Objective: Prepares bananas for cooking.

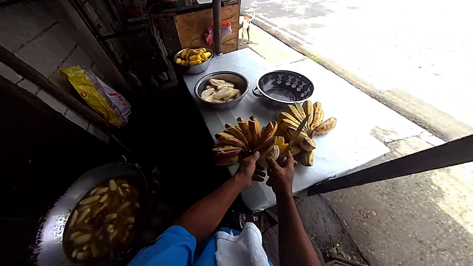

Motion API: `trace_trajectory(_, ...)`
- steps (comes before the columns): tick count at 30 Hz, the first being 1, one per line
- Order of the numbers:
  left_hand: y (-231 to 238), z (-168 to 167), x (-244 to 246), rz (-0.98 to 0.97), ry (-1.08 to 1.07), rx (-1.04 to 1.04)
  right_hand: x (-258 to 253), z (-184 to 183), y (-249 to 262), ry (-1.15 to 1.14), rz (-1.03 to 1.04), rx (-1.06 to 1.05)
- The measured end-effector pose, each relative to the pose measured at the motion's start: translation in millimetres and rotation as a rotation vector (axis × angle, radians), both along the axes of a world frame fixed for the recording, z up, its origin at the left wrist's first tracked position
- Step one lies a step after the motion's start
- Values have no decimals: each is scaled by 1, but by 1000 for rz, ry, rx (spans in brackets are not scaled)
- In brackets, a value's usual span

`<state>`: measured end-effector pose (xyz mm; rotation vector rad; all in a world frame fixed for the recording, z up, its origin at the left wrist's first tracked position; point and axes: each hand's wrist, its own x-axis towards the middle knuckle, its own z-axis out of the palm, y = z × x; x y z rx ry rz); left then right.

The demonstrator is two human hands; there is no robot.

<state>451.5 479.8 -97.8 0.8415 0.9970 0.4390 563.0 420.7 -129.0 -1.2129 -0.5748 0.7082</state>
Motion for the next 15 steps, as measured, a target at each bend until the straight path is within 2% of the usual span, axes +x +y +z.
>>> trace_trajectory(3, 2, 11, -11, 64, -148, -206, -19, 12, -19, -196, 95, 7)
trace_trajectory(6, 0, 12, -31, 105, -340, -270, -38, 27, -37, -322, 258, 80)
trace_trajectory(8, 2, 13, -45, 186, -362, -303, -41, 51, -46, -265, 309, 102)
trace_trajectory(11, 12, 15, -68, 351, -432, -327, -32, 83, -56, -97, 376, 269)
trace_trajectory(13, 19, 18, -85, 439, -514, -253, -37, 78, -67, 52, 431, 292)
trace_trajectory(15, 28, 22, -100, 471, -573, -126, -55, 53, -77, 93, 473, 104)
